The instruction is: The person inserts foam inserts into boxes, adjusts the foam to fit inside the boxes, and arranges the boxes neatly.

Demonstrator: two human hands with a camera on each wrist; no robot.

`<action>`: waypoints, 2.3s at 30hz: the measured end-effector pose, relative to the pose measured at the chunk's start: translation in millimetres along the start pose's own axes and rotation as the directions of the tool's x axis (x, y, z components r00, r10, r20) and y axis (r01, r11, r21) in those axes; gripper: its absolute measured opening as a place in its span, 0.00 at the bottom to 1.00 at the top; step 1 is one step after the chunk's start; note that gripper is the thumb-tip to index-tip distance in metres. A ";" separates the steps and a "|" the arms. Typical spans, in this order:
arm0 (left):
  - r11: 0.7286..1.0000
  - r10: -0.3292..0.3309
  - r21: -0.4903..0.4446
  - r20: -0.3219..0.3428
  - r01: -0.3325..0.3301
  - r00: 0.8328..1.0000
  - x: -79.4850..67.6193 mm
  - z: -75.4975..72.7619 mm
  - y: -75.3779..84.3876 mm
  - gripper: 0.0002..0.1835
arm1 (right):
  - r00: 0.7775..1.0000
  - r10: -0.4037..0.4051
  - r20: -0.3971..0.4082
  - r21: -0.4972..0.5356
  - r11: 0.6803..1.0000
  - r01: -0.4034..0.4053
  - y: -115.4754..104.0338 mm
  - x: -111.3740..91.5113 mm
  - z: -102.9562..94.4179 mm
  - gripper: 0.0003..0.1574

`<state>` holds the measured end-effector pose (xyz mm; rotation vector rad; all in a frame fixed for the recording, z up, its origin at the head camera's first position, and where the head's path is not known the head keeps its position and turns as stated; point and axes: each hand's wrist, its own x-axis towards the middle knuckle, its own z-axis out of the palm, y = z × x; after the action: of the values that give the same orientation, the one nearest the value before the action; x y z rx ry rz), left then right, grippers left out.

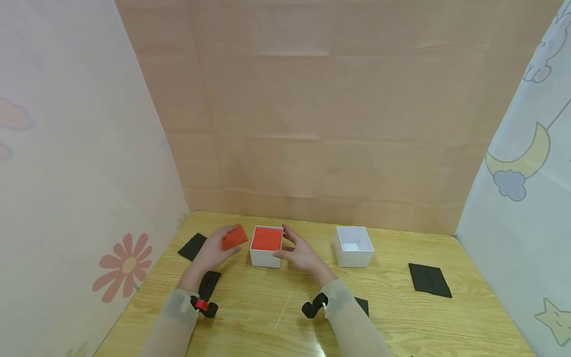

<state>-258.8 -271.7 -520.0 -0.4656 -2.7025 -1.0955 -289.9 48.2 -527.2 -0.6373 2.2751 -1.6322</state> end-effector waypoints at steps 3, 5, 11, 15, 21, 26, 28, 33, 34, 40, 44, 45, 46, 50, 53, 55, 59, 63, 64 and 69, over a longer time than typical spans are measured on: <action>0.999 -0.032 -0.020 0.004 0.032 0.999 -0.9 -0.4 -2.3 0.38 | 1.000 0.011 0.000 -0.003 1.000 -0.011 -1.0 -0.6 0.3 0.65; 0.998 -0.050 -0.026 0.007 0.050 0.999 -0.9 -0.7 -3.3 0.39 | 1.000 0.007 0.002 -0.002 1.000 -0.007 -1.1 -0.5 0.3 0.65; 0.996 -0.085 -0.006 0.024 0.085 0.996 2.2 -1.8 -8.6 0.39 | 1.000 -0.008 0.003 0.000 1.000 0.008 0.0 1.2 0.2 0.65; 0.996 -0.095 0.008 0.036 0.094 0.995 6.2 -2.1 -12.3 0.39 | 1.000 -0.014 -0.001 0.006 1.000 0.014 0.8 1.6 0.5 0.65; 0.995 -0.102 0.028 0.055 0.101 0.993 10.6 -3.3 -15.5 0.39 | 1.000 -0.002 -0.005 -0.001 1.000 0.002 1.9 1.7 0.5 0.65; 0.993 -0.106 0.050 0.067 0.103 0.992 14.8 -3.0 -18.3 0.40 | 1.000 0.006 -0.001 0.005 1.000 -0.006 1.7 1.0 0.4 0.65; 0.993 -0.103 0.065 0.072 0.099 0.992 18.4 -1.9 -20.1 0.41 | 1.000 0.006 -0.001 0.010 1.000 -0.006 1.6 1.4 0.3 0.65; 0.987 -0.090 0.141 0.098 0.076 0.991 29.3 0.8 -24.2 0.44 | 1.000 -0.008 -0.003 0.020 1.000 0.008 2.6 3.6 0.3 0.64; 0.985 -0.094 0.151 0.105 0.077 0.990 31.2 0.9 -24.3 0.44 | 1.000 -0.010 -0.003 0.022 1.000 0.011 2.8 4.0 0.4 0.64; 0.978 -0.123 0.185 0.142 0.096 0.982 39.8 0.0 -28.0 0.46 | 1.000 -0.015 -0.005 0.022 1.000 0.015 3.8 4.9 0.7 0.64; 0.972 -0.141 0.206 0.147 0.109 0.979 43.5 -0.6 -33.9 0.48 | 1.000 -0.009 -0.005 0.011 1.000 0.009 3.3 4.1 0.5 0.65; 0.972 -0.141 0.208 0.145 0.110 0.979 44.2 -0.7 -35.4 0.49 | 1.000 -0.007 -0.005 0.011 1.000 0.007 3.1 4.0 0.4 0.65; 0.972 -0.146 0.207 0.144 0.114 0.979 44.9 -0.8 -36.8 0.49 | 1.000 -0.006 -0.005 0.010 1.000 0.006 2.8 3.9 0.1 0.65; 0.969 -0.171 0.205 0.151 0.138 0.974 47.0 -0.7 -41.1 0.51 | 1.000 -0.012 0.001 0.004 1.000 0.012 1.6 3.4 -0.8 0.65; 0.966 -0.193 0.206 0.165 0.158 0.967 47.6 0.2 -43.9 0.52 | 1.000 -0.013 0.004 -0.001 1.000 0.013 1.3 3.1 -1.0 0.65; 0.965 -0.199 0.207 0.171 0.162 0.965 47.8 0.9 -45.3 0.52 | 1.000 -0.013 0.002 0.004 1.000 0.013 1.4 3.1 -0.9 0.65; 0.964 -0.201 0.211 0.175 0.163 0.964 47.8 1.8 -46.6 0.53 | 1.000 -0.013 -0.004 0.016 1.000 0.013 1.2 2.8 -0.6 0.64; 0.963 -0.198 0.220 0.176 0.158 0.964 47.4 1.3 -45.4 0.53 | 1.000 -0.018 -0.007 0.018 1.000 0.018 -0.5 1.7 -0.4 0.63; 0.962 -0.196 0.226 0.176 0.154 0.965 47.3 1.1 -44.8 0.53 | 1.000 -0.019 -0.007 0.019 1.000 0.019 -0.9 1.6 -0.2 0.63; 0.959 -0.186 0.249 0.179 0.138 0.966 47.0 -0.3 -38.6 0.53 | 1.000 -0.017 -0.009 0.035 0.999 0.017 -1.3 2.0 1.0 0.64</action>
<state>-316.4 -287.8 -531.1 -0.3342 -3.0461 -0.7848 -290.9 46.0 -526.2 -0.6441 2.2479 -1.6822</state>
